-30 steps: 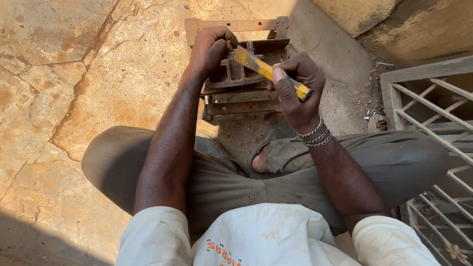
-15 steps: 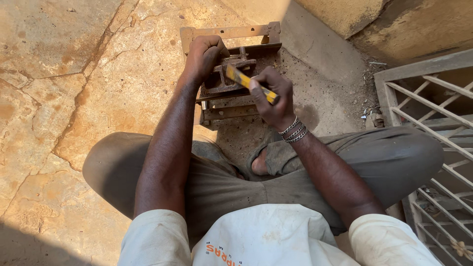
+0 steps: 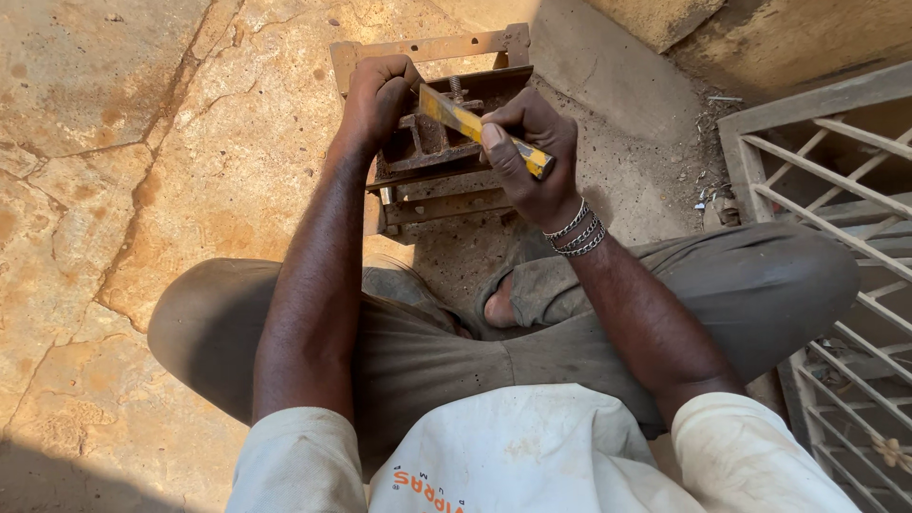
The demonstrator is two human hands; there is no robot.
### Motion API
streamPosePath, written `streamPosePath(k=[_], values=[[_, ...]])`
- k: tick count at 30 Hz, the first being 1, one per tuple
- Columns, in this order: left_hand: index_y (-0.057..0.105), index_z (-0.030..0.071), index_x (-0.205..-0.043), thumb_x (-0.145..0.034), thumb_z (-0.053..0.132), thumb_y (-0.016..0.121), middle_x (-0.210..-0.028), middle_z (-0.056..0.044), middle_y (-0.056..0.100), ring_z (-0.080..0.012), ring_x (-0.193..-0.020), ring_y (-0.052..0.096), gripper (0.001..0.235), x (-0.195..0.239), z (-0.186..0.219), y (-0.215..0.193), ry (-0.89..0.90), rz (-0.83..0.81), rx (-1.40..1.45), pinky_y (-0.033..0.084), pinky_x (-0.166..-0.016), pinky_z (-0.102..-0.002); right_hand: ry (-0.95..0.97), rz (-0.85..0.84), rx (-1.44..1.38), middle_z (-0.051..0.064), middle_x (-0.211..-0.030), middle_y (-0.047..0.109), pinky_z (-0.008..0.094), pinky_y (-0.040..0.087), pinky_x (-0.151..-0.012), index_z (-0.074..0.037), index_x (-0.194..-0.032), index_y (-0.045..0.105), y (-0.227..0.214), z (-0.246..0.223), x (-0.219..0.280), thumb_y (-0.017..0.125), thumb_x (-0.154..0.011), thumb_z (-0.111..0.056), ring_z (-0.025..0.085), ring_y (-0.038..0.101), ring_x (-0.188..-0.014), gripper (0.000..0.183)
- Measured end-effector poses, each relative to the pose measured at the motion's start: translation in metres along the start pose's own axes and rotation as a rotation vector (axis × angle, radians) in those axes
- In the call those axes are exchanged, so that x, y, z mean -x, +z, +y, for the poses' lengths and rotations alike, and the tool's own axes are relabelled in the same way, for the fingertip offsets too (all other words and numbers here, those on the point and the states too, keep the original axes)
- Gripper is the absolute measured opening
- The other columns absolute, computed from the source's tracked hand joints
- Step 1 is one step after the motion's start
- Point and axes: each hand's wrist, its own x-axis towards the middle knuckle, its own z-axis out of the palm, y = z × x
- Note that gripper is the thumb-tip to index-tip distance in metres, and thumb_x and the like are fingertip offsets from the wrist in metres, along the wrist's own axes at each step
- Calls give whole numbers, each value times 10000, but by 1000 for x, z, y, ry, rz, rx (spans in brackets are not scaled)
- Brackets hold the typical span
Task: The person sits on the ground and uses a yellow-handled scraper to remove rust and debris from a circular metal part clamped in a vise. They repeatedly scrape the surface and edges of the part, occasionally repositioning it to access different areas.
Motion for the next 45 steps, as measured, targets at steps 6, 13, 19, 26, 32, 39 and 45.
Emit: streamPosePath(k=[6, 13, 19, 26, 32, 39, 45], values=[[587, 69, -726, -899, 16, 467, -735, -69, 638, -119, -638, 534, 217, -8, -2, -7, -3, 3, 35, 451, -566, -278, -81, -35, 338, 39, -872, 641, 243, 533, -646, -42, -990, 633, 7, -4, -6, 637, -1075, -210, 90, 660, -752, 189], [684, 53, -783, -819, 7, 470, -730, -74, 663, -114, -656, 575, 221, -2, -1, -8, -28, -2, -12, 501, -604, -280, -23, 91, 66, 17, -884, 658, 240, 566, -609, -45, -1012, 575, 9, -4, -5, 627, -1071, -253, 61, 638, -693, 223], [670, 38, -784, -843, 17, 470, -785, -69, 701, -107, -681, 605, 210, -5, 4, -5, 3, -7, 44, 525, -625, -272, 44, -16, 55, 47, -902, 619, 240, 567, -620, -37, -1017, 578, 8, 3, -3, 634, -1105, -269, 84, 650, -719, 255], [656, 32, -788, -857, -1, 471, -784, -74, 687, -116, -658, 549, 201, -6, 11, -8, -9, -19, 107, 467, -597, -283, -35, -6, 291, 22, -787, 668, 234, 555, -595, -55, -992, 635, 10, 1, -11, 640, -1076, -267, 86, 695, -670, 228], [680, 36, -830, -815, -20, 460, -761, -61, 661, -114, -669, 569, 227, 1, 9, -5, 10, 25, -40, 487, -606, -272, -68, 135, 48, 37, -885, 659, 234, 594, -651, -26, -1068, 574, 8, 1, -6, 639, -1091, -284, 77, 668, -700, 267], [656, 47, -973, -840, -22, 456, -831, -49, 647, -116, -725, 603, 250, 0, 15, -5, 23, 8, 54, 541, -652, -280, 84, -15, 63, 40, -905, 652, 245, 582, -656, -49, -1043, 598, 5, 1, -5, 640, -1109, -261, 97, 675, -728, 226], [653, 54, -1005, -834, -32, 455, -857, -51, 654, -118, -761, 635, 276, 4, 29, -3, 1, 40, 7, 550, -668, -277, 44, -126, 330, 21, -834, 670, 216, 555, -557, -44, -1037, 621, 18, -7, -22, 655, -1054, -263, 63, 671, -665, 223]])
